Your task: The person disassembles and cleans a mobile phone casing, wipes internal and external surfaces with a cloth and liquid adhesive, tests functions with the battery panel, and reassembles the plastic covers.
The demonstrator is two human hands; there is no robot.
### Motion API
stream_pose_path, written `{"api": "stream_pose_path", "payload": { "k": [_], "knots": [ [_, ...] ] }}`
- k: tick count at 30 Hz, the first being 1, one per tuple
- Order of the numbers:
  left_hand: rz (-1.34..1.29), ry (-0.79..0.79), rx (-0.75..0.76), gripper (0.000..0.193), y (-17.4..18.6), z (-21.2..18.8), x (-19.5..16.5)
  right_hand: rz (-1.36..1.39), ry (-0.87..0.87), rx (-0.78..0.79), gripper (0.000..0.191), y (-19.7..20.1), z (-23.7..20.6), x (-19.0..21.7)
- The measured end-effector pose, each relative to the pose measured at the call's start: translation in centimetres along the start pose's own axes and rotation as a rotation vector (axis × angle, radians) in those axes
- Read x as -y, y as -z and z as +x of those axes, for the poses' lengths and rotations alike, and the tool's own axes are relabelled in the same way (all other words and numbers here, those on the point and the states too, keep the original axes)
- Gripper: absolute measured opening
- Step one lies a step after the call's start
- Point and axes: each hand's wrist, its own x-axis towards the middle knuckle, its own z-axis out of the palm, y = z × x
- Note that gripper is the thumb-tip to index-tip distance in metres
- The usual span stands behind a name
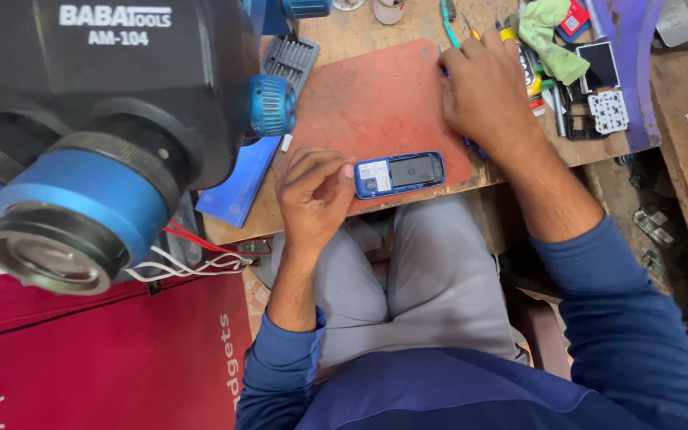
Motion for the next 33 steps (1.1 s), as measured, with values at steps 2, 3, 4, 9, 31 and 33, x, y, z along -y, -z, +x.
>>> {"api": "stream_pose_path", "payload": {
  "k": [2, 3, 4, 9, 31, 33],
  "knots": [
    [-0.003, -0.001, -0.004, 0.009, 0.1, 0.1, 0.0, -0.028, -0.028, 0.017, 0.015, -1.1, 0.5, -0.4],
    [-0.010, 0.008, -0.006, 0.009, 0.2, 0.2, 0.0, -0.038, -0.045, 0.022, 0.016, -1.6, 0.6, -0.6],
    [-0.019, 0.016, -0.007, 0.010, 0.2, 0.2, 0.0, -0.050, -0.064, 0.027, 0.017, -1.9, 0.8, -0.6],
    [-0.015, 0.047, 0.006, 0.012, 0.2, 0.1, -0.1, 0.079, -0.199, -0.042, 0.020, -2.3, 1.3, -0.6],
    [-0.070, 0.081, -0.020, 0.017, 0.0, -0.4, 1.0, 0.749, -0.084, 0.057, 0.032, 8.5, 0.0, 6.1],
    [-0.073, 0.069, -0.028, 0.017, 0.0, -0.4, 1.0, 0.892, -0.118, 0.000, 0.022, 8.1, -0.6, 5.7]
  ]
}}
